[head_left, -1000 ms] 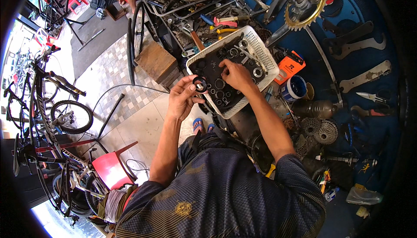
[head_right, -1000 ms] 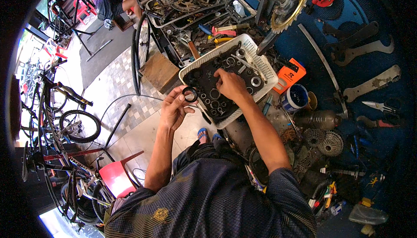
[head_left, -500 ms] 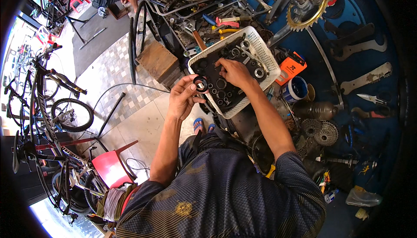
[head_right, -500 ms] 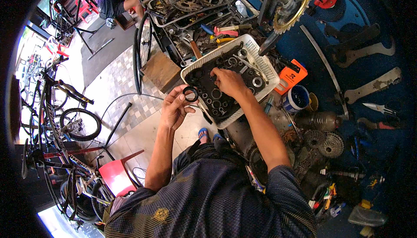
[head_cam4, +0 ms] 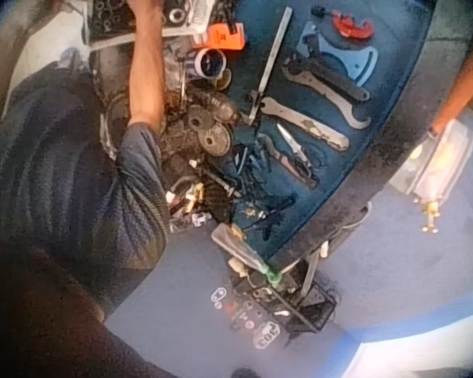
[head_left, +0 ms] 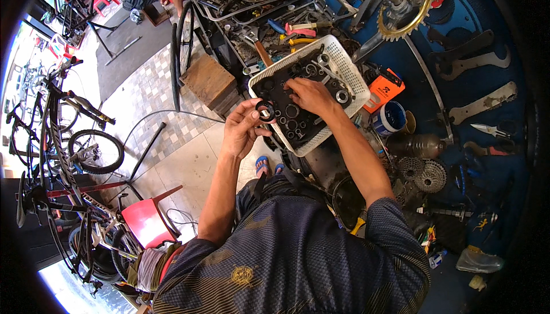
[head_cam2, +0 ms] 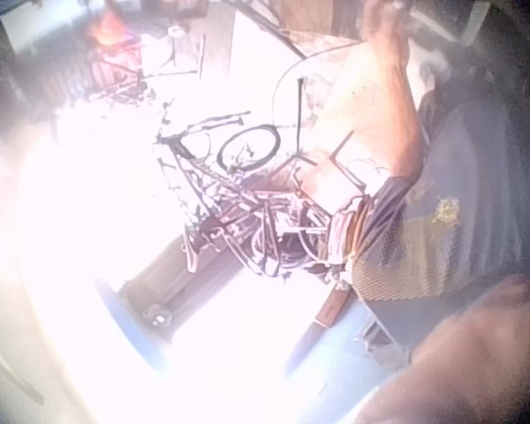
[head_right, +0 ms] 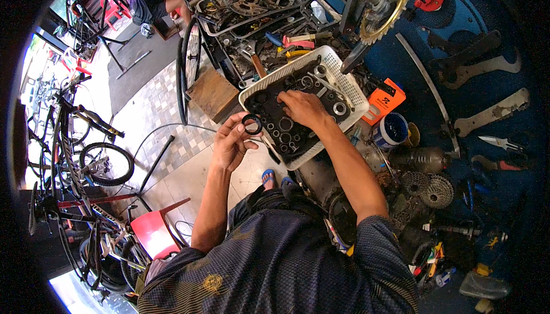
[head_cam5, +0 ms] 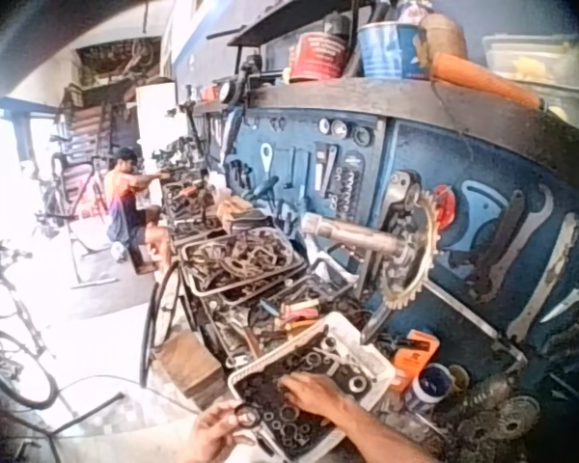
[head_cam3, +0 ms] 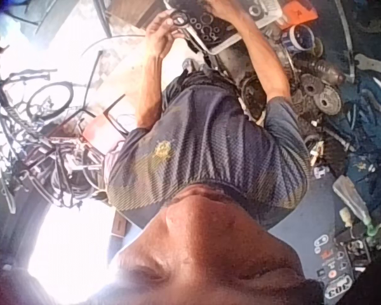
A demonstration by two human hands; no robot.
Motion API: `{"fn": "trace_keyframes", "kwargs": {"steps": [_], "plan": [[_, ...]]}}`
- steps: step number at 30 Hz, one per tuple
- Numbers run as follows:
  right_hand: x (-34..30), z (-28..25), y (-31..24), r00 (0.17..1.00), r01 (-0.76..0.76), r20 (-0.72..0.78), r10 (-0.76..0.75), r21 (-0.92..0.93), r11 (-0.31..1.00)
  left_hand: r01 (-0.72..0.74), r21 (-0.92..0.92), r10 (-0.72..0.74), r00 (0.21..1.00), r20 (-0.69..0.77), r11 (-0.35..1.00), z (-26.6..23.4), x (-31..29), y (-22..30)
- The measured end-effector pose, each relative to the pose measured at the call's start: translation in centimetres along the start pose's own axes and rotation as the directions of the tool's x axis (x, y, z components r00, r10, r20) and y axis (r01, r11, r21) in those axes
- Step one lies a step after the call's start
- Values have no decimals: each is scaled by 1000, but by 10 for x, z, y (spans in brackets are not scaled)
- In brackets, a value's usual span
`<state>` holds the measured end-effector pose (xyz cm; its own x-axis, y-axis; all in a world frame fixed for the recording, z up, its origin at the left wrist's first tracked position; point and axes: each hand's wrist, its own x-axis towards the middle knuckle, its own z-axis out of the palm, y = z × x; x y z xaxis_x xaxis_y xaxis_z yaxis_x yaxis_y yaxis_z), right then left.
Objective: The person assembles small bicycle parts by hand, picking bearings and rings from a white basket and fitting them into a circular housing. They use a grease syringe to apply lubricant and a wrench to tighten components on the workbench.
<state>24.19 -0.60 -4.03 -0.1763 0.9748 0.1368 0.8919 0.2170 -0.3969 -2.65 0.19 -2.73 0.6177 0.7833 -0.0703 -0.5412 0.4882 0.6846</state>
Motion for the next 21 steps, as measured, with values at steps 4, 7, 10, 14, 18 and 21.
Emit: {"fn": "trace_keyframes", "kwargs": {"steps": [4, 7, 10, 14, 18, 21], "plan": [[0, -6, 3, 999, 19, 46, -17, -35, 999, 6, -18, -6, 1000, -8, 1000, -2, -1, 0], [-1, -14, 3, 992, 34, 125, -29, -40, 999, -1, -2, 1, 1000, -22, 1000, -5, -3, 1], [0, -19, 3, 986, 31, 168, -18, -75, 997, -4, 5, 5, 1000, -28, 1000, -6, -2, 0], [0, -21, 2, 973, 96, 220, -74, -91, 991, -4, -3, 4, 1000, -22, 1000, -6, -1, 0], [1, -19, 2, 964, 127, 241, -111, -50, 991, -3, 0, 3, 1000, -28, 1000, -7, -1, 0], [1, -17, 0, 962, 118, 251, -111, -14, 993, -5, 1, 5, 999, -34, 1000, -7, -1, 1]]}}
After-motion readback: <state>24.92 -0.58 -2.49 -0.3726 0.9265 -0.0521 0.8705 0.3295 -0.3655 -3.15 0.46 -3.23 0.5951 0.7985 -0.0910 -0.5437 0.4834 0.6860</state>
